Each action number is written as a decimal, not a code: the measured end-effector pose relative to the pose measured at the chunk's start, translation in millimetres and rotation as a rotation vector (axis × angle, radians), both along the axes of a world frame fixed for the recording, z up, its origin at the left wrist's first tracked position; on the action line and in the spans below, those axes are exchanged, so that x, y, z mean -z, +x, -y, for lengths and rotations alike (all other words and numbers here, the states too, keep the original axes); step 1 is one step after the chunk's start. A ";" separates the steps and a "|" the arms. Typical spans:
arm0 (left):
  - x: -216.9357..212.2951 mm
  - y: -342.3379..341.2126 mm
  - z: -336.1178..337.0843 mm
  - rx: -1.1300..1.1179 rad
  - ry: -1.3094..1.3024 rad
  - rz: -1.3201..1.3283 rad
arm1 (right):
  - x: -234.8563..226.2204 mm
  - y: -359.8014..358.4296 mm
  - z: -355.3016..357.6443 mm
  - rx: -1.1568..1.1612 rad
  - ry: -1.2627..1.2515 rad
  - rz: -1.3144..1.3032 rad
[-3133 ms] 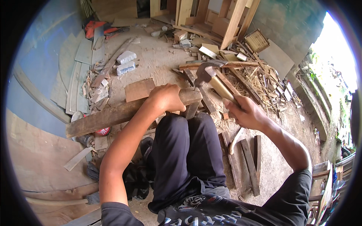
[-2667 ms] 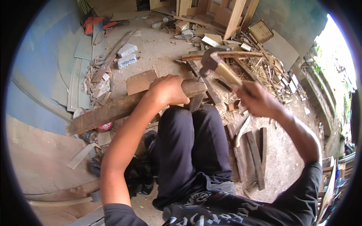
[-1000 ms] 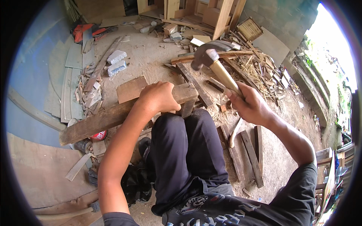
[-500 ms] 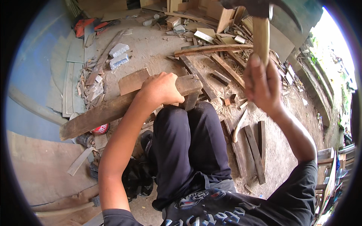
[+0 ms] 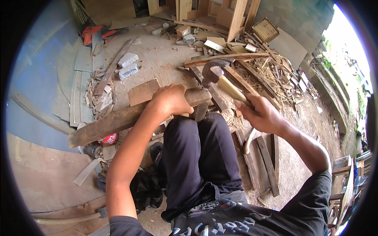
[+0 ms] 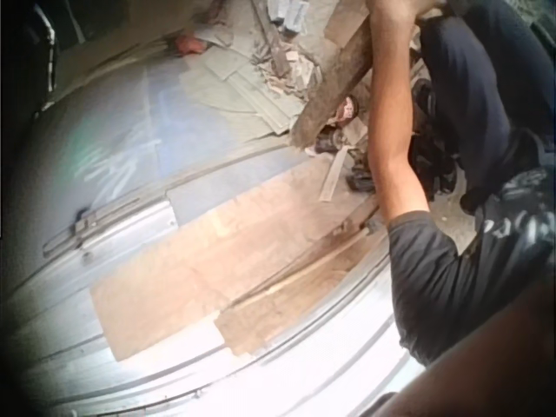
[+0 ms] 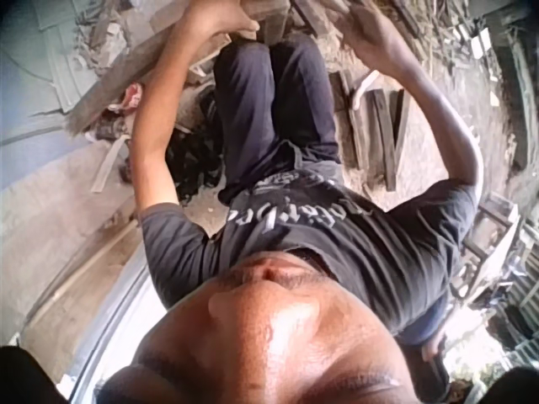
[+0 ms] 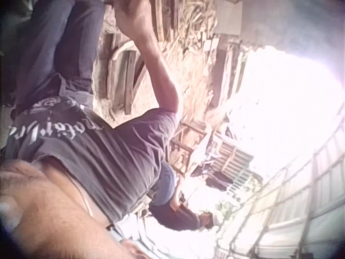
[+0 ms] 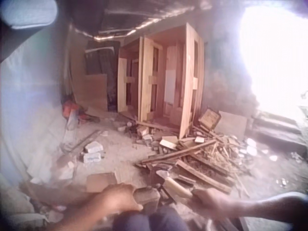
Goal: The person sits on the floor and uses a hammer to drive nails into a small wooden frame. They repeatedly position the frame, hammer nails, and adjust the wood pieces.
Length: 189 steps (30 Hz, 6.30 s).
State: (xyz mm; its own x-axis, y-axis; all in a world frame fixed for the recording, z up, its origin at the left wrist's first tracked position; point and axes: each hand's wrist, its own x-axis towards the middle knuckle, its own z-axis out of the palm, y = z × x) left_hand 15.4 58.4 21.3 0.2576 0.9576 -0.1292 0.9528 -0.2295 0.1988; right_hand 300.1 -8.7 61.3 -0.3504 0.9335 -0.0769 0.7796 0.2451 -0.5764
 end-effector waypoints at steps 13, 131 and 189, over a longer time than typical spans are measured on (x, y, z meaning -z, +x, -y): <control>-13.9 -6.8 -2.1 0.022 -0.145 0.075 | 23.4 2.5 6.1 -0.070 0.031 0.039; 47.5 -106.0 -67.1 -0.146 0.189 0.096 | 552.0 88.8 225.9 0.775 -0.280 0.220; -80.4 -231.3 98.1 -0.321 0.452 0.200 | 286.2 -87.6 -240.1 0.010 0.418 -0.847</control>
State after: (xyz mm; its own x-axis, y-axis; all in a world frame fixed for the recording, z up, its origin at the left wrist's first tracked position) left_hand -215.9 -39.7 101.7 -0.0770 0.9405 0.3309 0.9425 -0.0396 0.3317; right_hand 212.5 231.3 -224.9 -0.1278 0.8311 0.5413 0.1451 0.5556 -0.8187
